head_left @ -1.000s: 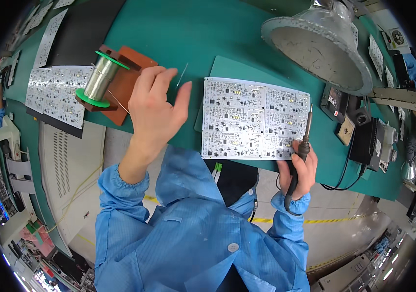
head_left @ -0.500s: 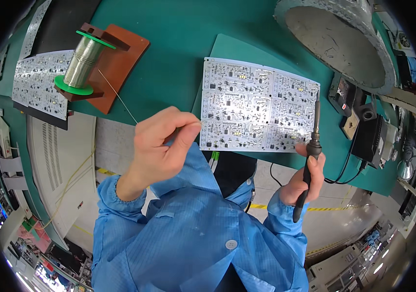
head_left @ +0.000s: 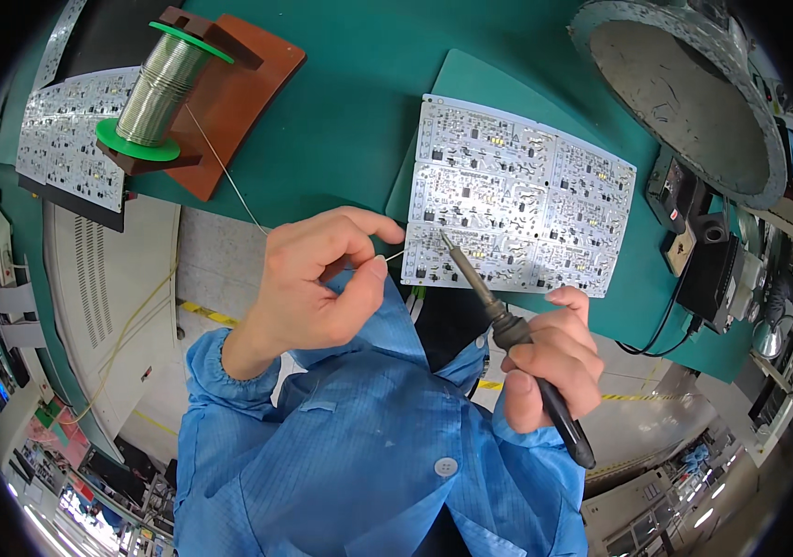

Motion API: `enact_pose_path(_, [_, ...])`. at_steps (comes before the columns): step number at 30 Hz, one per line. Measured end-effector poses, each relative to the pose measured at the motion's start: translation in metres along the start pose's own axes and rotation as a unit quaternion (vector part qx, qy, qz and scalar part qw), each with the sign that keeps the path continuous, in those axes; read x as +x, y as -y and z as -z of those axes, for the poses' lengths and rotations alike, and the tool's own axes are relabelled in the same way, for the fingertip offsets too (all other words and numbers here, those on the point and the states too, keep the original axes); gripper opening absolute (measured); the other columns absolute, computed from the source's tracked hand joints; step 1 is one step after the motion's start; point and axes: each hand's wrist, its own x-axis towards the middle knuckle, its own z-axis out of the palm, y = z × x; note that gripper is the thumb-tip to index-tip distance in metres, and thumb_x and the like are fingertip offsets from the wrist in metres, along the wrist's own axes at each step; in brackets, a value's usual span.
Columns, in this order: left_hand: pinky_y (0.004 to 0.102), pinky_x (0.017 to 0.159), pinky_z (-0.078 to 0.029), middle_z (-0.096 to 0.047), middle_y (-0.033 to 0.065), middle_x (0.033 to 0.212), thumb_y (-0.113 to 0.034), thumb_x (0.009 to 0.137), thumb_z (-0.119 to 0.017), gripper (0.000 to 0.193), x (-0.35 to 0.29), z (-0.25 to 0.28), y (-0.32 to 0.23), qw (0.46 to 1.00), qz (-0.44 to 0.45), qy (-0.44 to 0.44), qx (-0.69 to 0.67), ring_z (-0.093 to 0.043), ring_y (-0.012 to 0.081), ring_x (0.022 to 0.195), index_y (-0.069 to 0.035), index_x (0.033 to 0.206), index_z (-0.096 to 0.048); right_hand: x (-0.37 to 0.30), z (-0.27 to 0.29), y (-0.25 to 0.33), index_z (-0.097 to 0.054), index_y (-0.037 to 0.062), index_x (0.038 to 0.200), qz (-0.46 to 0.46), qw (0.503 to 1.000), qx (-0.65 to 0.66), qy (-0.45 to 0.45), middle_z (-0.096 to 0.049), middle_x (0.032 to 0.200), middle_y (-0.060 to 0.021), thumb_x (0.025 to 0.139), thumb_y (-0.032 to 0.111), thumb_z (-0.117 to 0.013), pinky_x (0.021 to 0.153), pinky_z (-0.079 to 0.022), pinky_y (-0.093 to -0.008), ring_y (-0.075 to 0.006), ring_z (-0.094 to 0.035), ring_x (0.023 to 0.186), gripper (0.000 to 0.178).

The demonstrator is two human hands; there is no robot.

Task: Soldering components onto a printed circuit board at a manufacturing station.

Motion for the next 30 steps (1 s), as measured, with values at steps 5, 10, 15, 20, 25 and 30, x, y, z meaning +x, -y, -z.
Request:
enact_pose_path(5, [0.0171,0.041,-0.029,-0.069,0.0163,0.088,0.008,0.071,-0.056,0.014,-0.002,0.001,0.004,1.0,-0.017,0.001,-0.012,-0.039,-0.0001,0.047,-0.001,0.063,-0.049,0.0,-0.008,0.001,-0.065,0.005,0.073,0.001,1.0,0.0,0.01,-0.054,0.053,-0.0027,0.069,0.015,-0.067,0.075,-0.044,-0.0405,-0.0172,-0.05,0.049,0.011])
enact_pose_path(10, [0.0169,0.04,-0.03,-0.069,0.0159,0.087,0.009,0.071,-0.056,0.014,-0.002,0.0,0.004,1.0,-0.015,-0.004,-0.021,-0.042,0.0003,0.045,-0.001,0.063,-0.049,0.001,-0.012,0.001,-0.064,0.0053,0.073,-0.002,1.0,-0.012,0.012,-0.055,0.053,-0.0028,0.068,0.015,-0.068,0.075,-0.044,-0.0398,-0.0166,-0.05,0.049,0.011])
enact_pose_path(15, [0.0172,0.038,-0.03,-0.069,0.0154,0.086,0.01,0.07,-0.056,0.014,-0.001,-0.001,0.006,0.999,-0.032,-0.004,-0.017,-0.043,0.0007,0.045,-0.001,0.063,-0.05,0.001,-0.014,0.002,-0.064,0.0054,0.073,0.009,0.999,-0.033,0.025,-0.056,0.054,-0.0028,0.068,0.014,-0.067,0.074,-0.044,-0.0395,-0.0162,-0.05,0.048,0.011])
enact_pose_path(20, [0.0222,0.042,-0.036,-0.067,0.0117,0.082,0.005,0.069,-0.062,0.013,0.001,-0.001,0.001,1.0,-0.01,-0.006,0.01,-0.05,0.0072,0.047,-0.002,0.066,-0.053,0.001,-0.015,0.003,-0.064,0.0056,0.072,0.011,0.999,-0.041,0.021,-0.055,0.052,-0.0026,0.068,0.014,-0.067,0.072,-0.044,-0.0387,-0.016,-0.049,0.047,0.01])
enact_pose_path(25, [0.0238,0.044,-0.039,-0.066,0.0109,0.082,0.005,0.069,-0.063,0.012,0.002,-0.003,-0.001,0.999,-0.022,-0.011,0.03,-0.053,0.01,0.05,-0.002,0.067,-0.054,0.0,-0.016,0.004,-0.064,0.0059,0.072,0.013,0.999,-0.046,0.018,-0.055,0.051,-0.0027,0.068,0.014,-0.067,0.072,-0.044,-0.0383,-0.0159,-0.049,0.047,0.01])
enact_pose_path(30, [0.0244,0.046,-0.041,-0.066,0.0104,0.082,0.005,0.069,-0.064,0.011,0.003,-0.001,-0.001,0.999,-0.033,-0.009,0.039,-0.055,0.0119,0.054,-0.002,0.068,-0.055,0.002,-0.015,0.005,-0.063,0.006,0.072,0.015,0.999,-0.049,0.016,-0.055,0.051,-0.0022,0.07,0.015,-0.067,0.071,-0.044,-0.038,-0.0156,-0.049,0.046,0.01])
